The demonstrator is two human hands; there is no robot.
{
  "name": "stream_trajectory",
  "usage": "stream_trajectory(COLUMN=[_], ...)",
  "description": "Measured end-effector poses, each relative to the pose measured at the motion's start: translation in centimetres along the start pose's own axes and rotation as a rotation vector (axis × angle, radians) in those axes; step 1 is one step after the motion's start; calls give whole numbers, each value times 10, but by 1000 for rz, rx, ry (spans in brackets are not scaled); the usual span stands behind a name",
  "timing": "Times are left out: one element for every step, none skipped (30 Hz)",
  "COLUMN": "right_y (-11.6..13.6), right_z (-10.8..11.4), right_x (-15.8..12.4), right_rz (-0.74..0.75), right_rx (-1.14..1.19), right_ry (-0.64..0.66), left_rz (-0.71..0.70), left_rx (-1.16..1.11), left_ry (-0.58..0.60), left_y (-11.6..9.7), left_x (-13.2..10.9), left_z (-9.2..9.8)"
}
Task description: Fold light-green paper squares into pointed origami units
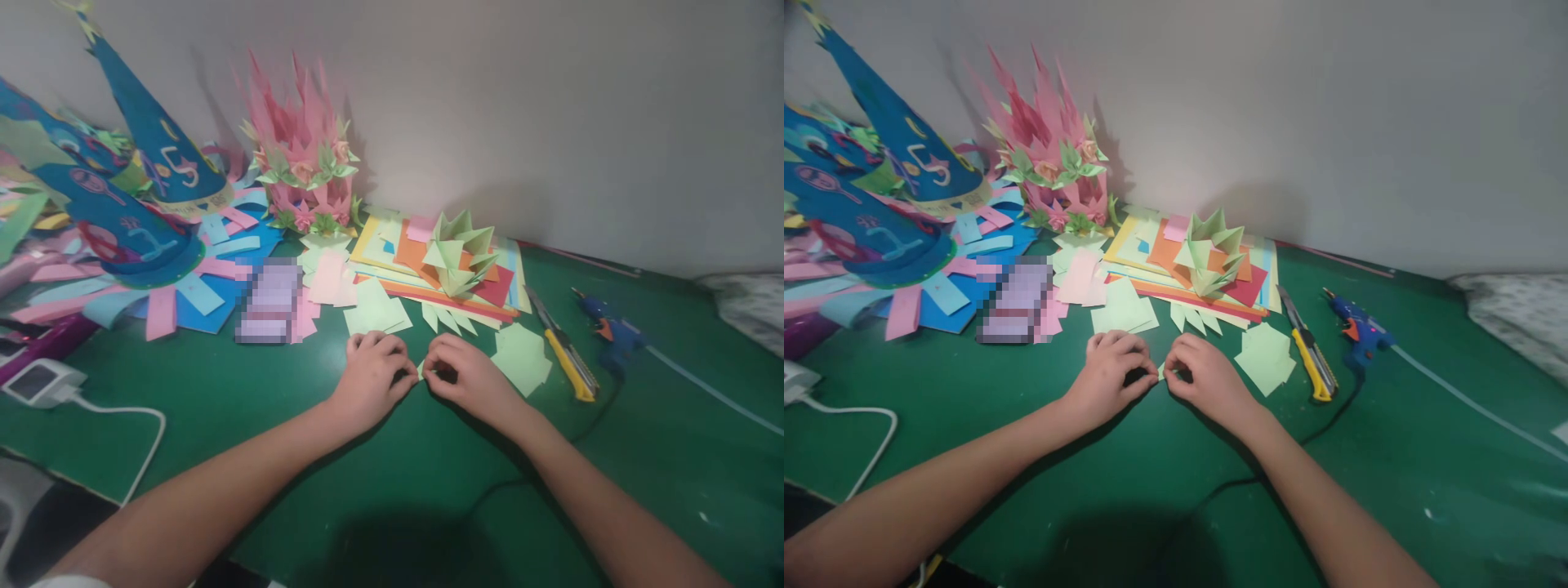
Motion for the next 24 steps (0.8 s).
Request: stream_trajectory(right_y=[1,1,1,1,1,1,0,-1,-2,-3,-5,-6,-8,-9,-11,-12,-13,-15,-16,-17,-18,-19,-20,-21], right_z=[0,0,0,-1,-1,-1,-1,-2,-2,-2,-2,-2,-2,-2,-2,-1,0,0,0,0,-1,-2,-2,-2], right_x=[0,0,1,1,0,0,0,0,0,0,0,0,0,-1,-1,-1,-2,-2,-2,-2,-2,-2,-2,-2], right_rz=[-2,-4,-7,-11,-14,-17,-22,-31,-41,-52,-64,-75,-83,-89,-97,-105,-114,-123,-133,-142,-153,-165,-179,-193], right_rx=[-6,-11,-13,-12,-8,-2,6,14,24,33,43,52,62,73,83,94,105,117,130,141,153,162,168,172], right_ry=[-2,-5,-6,-6,-7,-9,-8,-7,-5,-5,-2,2,6,7,5,3,1,1,5,10,16,20,22,24], left_rz=[-6,-12,-16,-16,-14,-9,-3,2,3,4,4,6,8,12,15,15,14,13,11,10,8,7,5,2], left_rx=[7,10,11,10,6,0,-6,-11,-17,-23,-31,-39,-48,-56,-64,-71,-76,-80,-82,-82,-79,-73,-66,-59], left_ry=[-2,-4,-4,0,5,10,15,19,24,28,34,41,48,54,56,56,54,50,49,50,52,55,58,61], left_y=[-1,-1,-2,-2,-2,-2,-1,0,0,0,0,1,1,2,2,3,3,3,4,4,4,4,4,3], left_x=[0,-1,-1,-1,-1,-1,-1,-2,-2,-2,-2,-2,-2,-2,-2,-2,-3,-3,-3,-3,-3,-3,-4,-4], left_z=[0,0,0,0,-1,-1,-1,-2,-2,-2,-2,-2,-2,-2,-2,-2,-2,-1,-1,-2,-2,-2,-2,-3])
Point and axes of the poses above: each hand's wrist, its own x-axis towards the middle knuckle, its own z-axis out of the back of the hand, y = z × x, the point moved 9 cm from there along x, towards the middle knuckle, and after that the axes turned 14 degrees about x, right-handed, at the moved point
